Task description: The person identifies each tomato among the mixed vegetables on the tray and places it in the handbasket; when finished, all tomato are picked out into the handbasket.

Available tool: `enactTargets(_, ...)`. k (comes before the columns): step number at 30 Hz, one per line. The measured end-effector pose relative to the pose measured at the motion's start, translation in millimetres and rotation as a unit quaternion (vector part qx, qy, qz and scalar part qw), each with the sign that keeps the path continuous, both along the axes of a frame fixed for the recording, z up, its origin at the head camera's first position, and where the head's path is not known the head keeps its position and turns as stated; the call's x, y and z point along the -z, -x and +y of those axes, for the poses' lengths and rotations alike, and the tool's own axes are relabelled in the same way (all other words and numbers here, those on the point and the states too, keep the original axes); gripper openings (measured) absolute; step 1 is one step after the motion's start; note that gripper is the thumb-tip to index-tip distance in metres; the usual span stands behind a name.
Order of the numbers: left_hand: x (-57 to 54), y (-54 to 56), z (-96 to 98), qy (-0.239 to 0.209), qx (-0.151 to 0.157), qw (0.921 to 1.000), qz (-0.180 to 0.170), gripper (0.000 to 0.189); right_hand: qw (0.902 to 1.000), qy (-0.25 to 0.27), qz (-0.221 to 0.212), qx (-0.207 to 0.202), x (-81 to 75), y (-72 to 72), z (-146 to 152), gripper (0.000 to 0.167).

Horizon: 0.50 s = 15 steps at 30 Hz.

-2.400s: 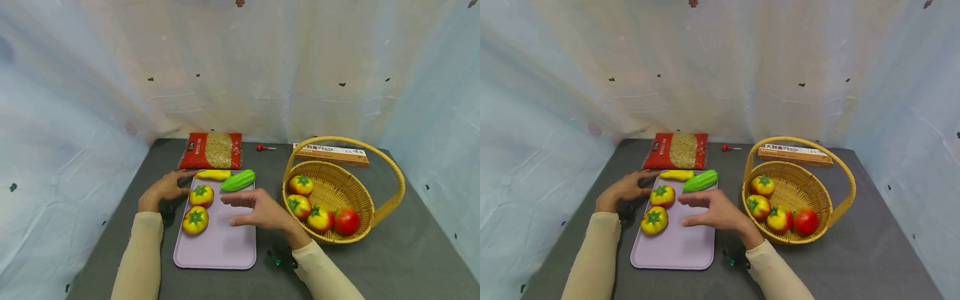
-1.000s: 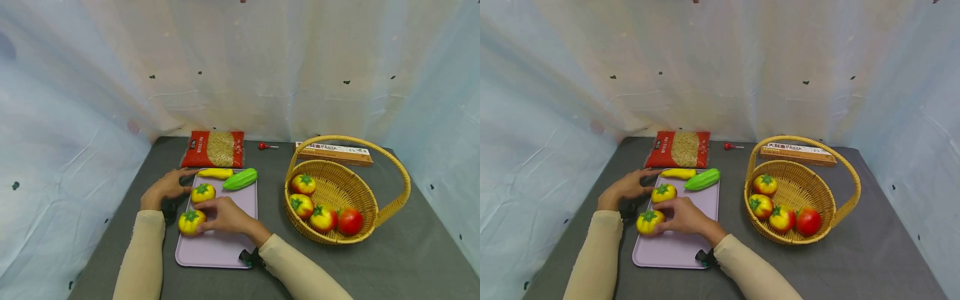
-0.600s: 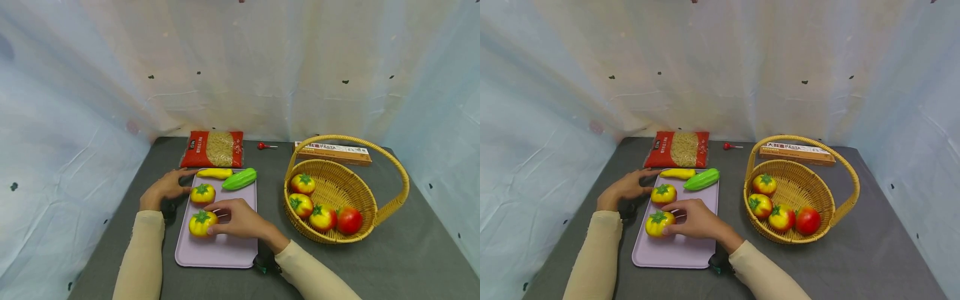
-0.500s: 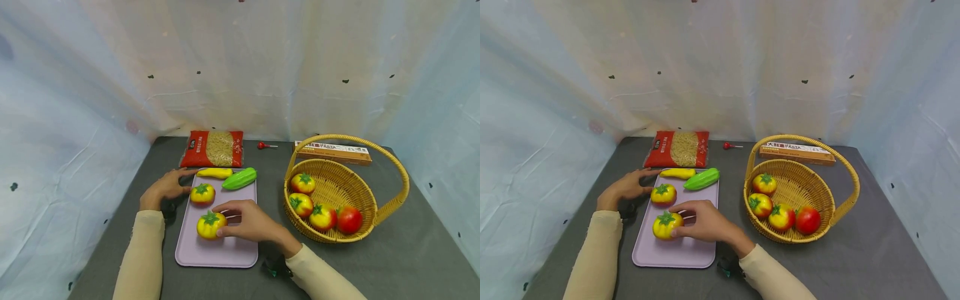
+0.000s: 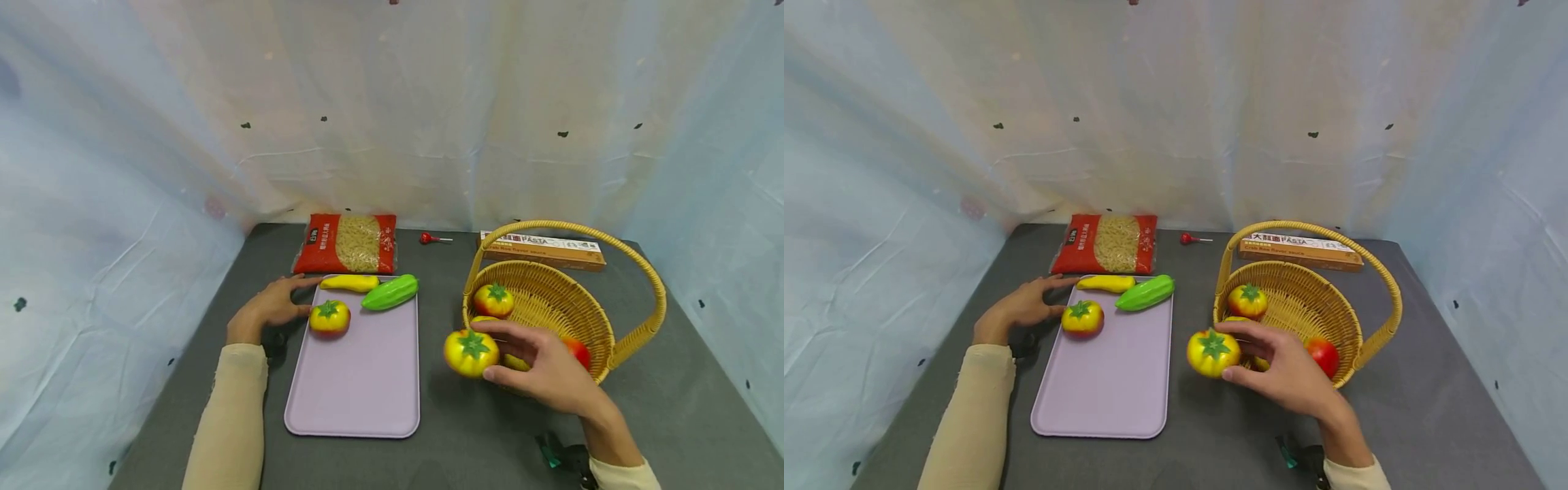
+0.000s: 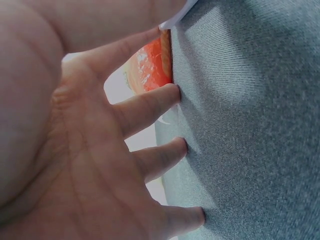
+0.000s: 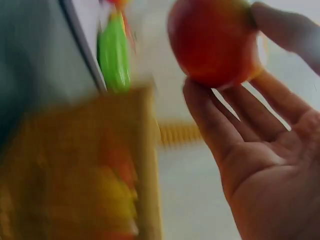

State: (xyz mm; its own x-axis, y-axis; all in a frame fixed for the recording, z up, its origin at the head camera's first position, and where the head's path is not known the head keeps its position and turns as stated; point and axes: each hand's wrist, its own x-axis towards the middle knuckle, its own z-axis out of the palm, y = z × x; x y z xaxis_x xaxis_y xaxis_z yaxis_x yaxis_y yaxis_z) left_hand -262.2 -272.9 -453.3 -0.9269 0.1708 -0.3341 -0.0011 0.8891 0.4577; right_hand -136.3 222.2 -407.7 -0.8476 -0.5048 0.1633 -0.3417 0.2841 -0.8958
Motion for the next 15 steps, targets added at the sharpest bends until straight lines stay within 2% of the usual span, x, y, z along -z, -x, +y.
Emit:
enactTargets(4, 1.1, 0.0, -0.1, -0.003, -0.001, 1.0, 0.001, 0.074, 0.9978, -0.04, 0.022, 0.048, -6.8, -5.7, 34.4, 0.055)
enactTargets(8, 1.3, -0.2, -0.4, -0.002, 0.0, 1.0, 0.002, 0.074, 0.9906, -0.103, 0.037, 0.083, -8.9, -7.2, 48.1, 0.052)
enactTargets(11, 1.3, -0.3, -0.4, -0.003, 0.002, 1.0, 0.002, 0.075, 0.9801, -0.162, 0.06, 0.098, -9.7, -5.3, 47.0, 0.05)
enactTargets(15, 1.7, -0.2, -0.5, -0.003, 0.002, 1.0, 0.002, 0.075, 0.9601, -0.232, 0.106, 0.114, -11.4, -0.1, 39.8, 0.048)
